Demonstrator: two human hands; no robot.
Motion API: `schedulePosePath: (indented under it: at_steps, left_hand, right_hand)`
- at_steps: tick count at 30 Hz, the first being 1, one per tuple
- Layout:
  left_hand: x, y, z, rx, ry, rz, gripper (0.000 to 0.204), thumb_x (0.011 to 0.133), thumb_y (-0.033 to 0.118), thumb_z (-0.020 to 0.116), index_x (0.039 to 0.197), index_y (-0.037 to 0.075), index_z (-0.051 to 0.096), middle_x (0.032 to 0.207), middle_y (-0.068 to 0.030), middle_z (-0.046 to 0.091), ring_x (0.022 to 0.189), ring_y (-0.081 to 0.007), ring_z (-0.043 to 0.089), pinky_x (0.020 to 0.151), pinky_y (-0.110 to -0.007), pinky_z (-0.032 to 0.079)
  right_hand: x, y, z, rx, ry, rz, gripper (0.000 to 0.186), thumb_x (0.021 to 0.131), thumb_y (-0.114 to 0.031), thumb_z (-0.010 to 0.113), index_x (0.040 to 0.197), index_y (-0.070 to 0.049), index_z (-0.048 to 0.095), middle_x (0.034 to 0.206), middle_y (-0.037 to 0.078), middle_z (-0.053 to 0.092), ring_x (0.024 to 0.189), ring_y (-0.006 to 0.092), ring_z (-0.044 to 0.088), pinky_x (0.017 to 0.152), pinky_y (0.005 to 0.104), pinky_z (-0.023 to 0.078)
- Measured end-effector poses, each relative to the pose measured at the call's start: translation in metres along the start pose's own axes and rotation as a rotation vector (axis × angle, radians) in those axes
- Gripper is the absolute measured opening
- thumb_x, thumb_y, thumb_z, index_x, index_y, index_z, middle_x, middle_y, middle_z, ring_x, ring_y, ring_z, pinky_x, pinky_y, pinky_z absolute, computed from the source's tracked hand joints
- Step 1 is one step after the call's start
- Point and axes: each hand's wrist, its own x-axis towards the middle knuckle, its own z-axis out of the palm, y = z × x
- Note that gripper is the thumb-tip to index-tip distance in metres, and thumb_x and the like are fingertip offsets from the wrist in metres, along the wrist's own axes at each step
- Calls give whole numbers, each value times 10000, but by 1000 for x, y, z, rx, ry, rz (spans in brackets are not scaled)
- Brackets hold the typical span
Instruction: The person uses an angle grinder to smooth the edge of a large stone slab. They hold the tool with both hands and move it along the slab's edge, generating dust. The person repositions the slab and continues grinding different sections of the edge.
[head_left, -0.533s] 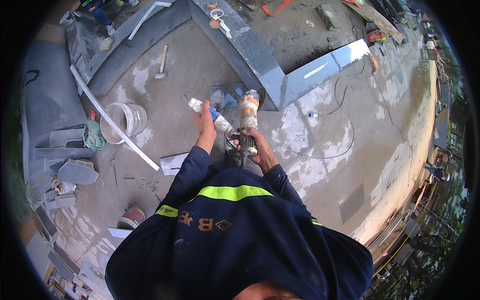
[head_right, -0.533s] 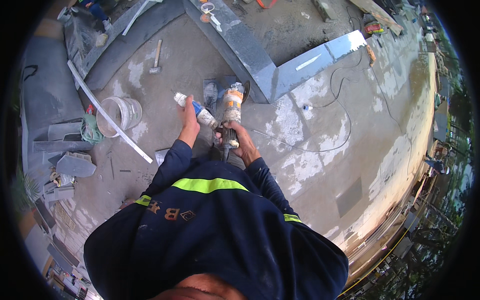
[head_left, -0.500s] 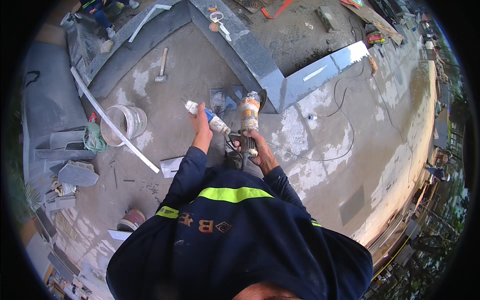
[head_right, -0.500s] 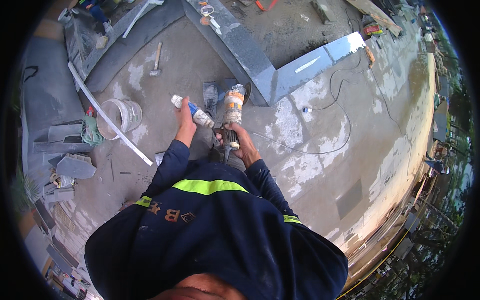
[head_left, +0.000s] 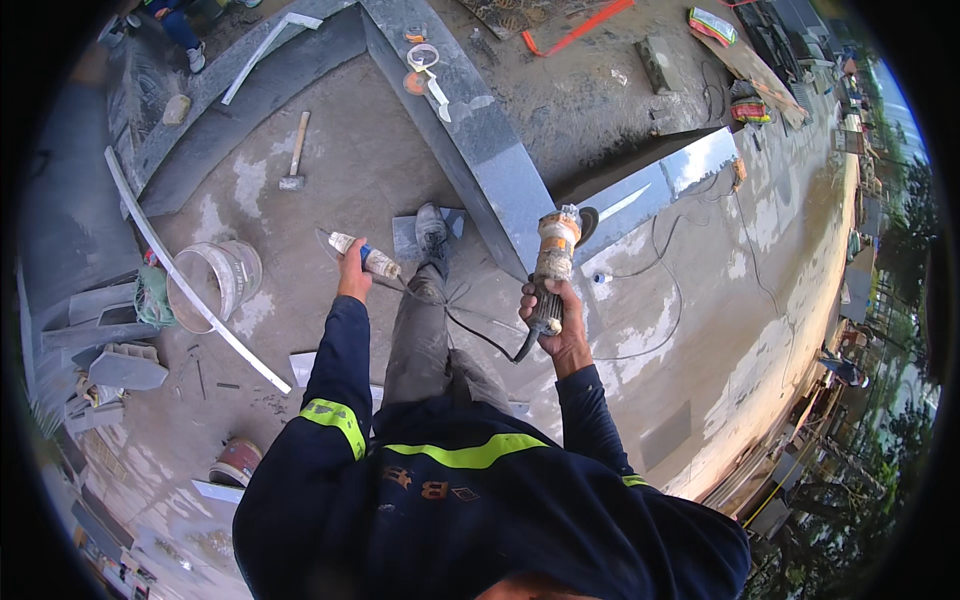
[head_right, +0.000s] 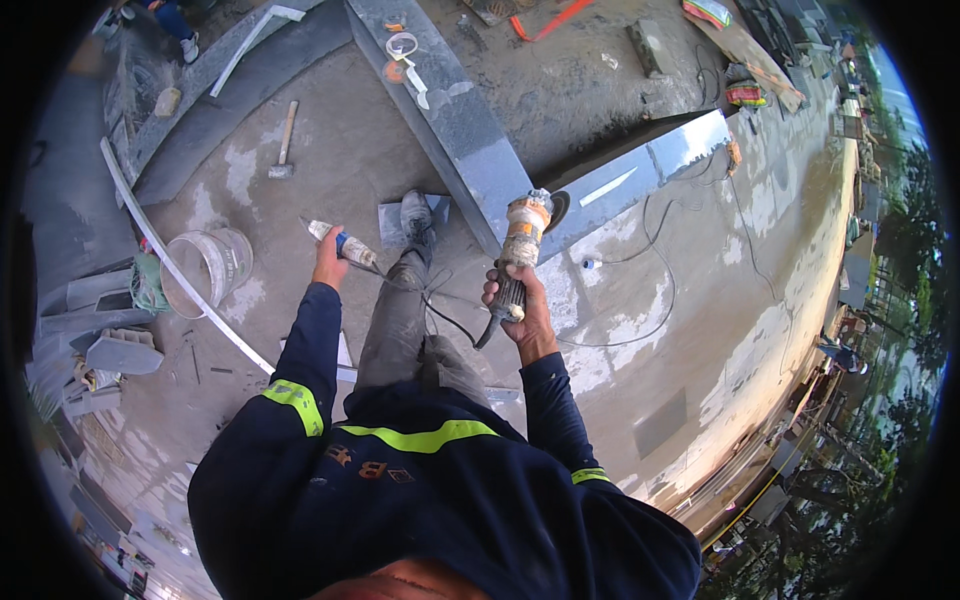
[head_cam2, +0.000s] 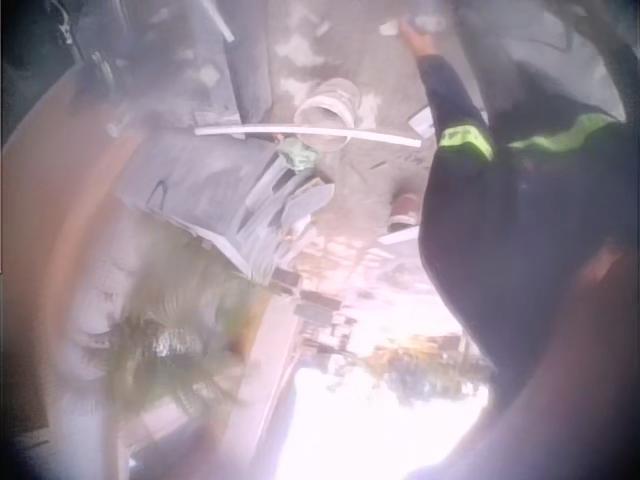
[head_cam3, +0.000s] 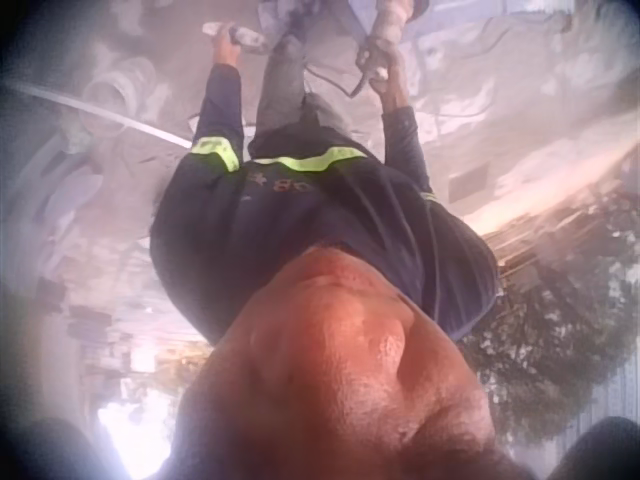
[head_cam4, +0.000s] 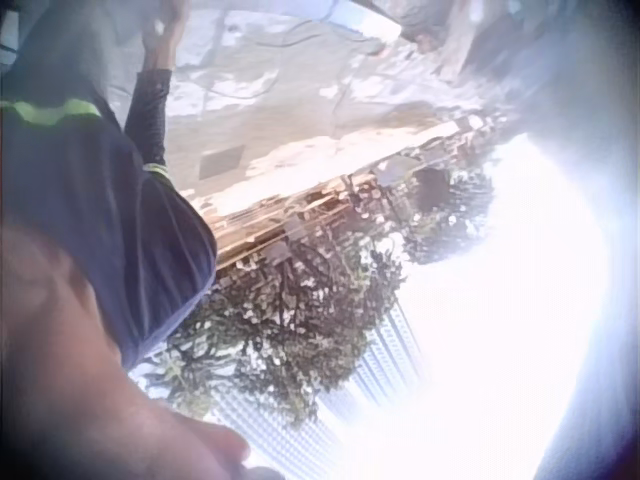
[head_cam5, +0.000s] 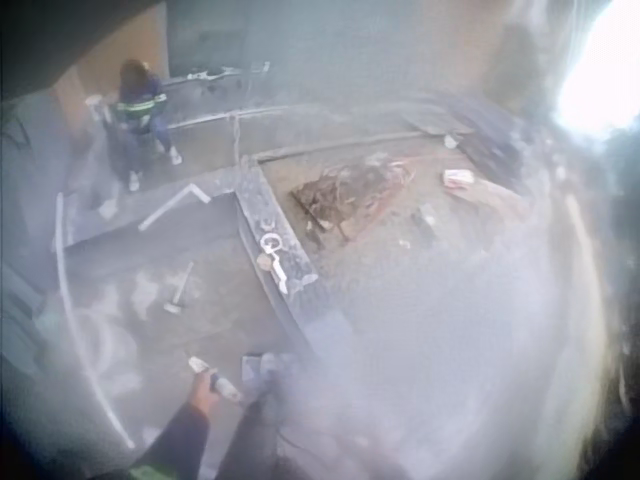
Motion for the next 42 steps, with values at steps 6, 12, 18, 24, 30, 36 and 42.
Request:
schedulePosePath:
  at_steps: [6,12,18,24,30,36,42]
  left_hand:
    - [87,-4,80,132,129,6,1146,882,293,933,1758,301,193,1554,-174,542,1298,-386,660,1002,-695,567]
    - [184,-18,136,337,160,7,1325,812,157,966,1801,278,92,1616,-248,493,1374,-388,645,948,-576,629]
    - [265,-30,176,642,5,172,901,857,169,927,1650,48,516,1515,-253,639,1261,-357,721,979,-435,623]
    - [301,-48,226,660,198,346,747,890,199,892,1551,-3,610,1343,-219,750,1203,-338,743,998,-415,593]
    - [125,-93,287,620,294,530,354,912,85,806,1246,19,709,1096,-112,740,1009,-241,721,894,-379,588]
    - [-149,-174,383,447,-558,-243,759,977,583,836,1471,30,675,1360,-96,739,1271,-258,703,1075,-424,534]
    - [-165,-191,441,165,-553,-279,535,999,273,837,1419,15,628,1202,-173,775,1126,-314,782,954,-490,667]
  right_hand:
    - [72,-62,24,8,84,-4,471,965,-179,720,1353,28,550,1078,143,631,824,208,644,732,374,614]
    - [124,-85,22,32,190,-31,542,961,-196,706,1409,52,531,1059,139,612,812,214,615,715,382,592]
    - [149,-111,4,-33,274,-20,575,945,-207,720,1433,35,535,1067,155,629,809,231,630,707,382,587]
    - [166,-142,-39,-114,264,27,585,926,-208,747,1432,11,551,1072,146,655,805,232,637,703,403,579]
    - [170,-189,-78,-234,108,143,480,930,-187,761,1340,-2,592,1079,162,696,806,265,707,721,440,618]
    - [184,-239,-96,-437,-97,291,386,924,-136,751,1254,14,617,1009,143,704,771,255,736,675,415,638]
    - [216,-229,-102,-469,-252,400,327,924,-124,772,1195,16,653,983,117,726,761,231,765,663,393,663]
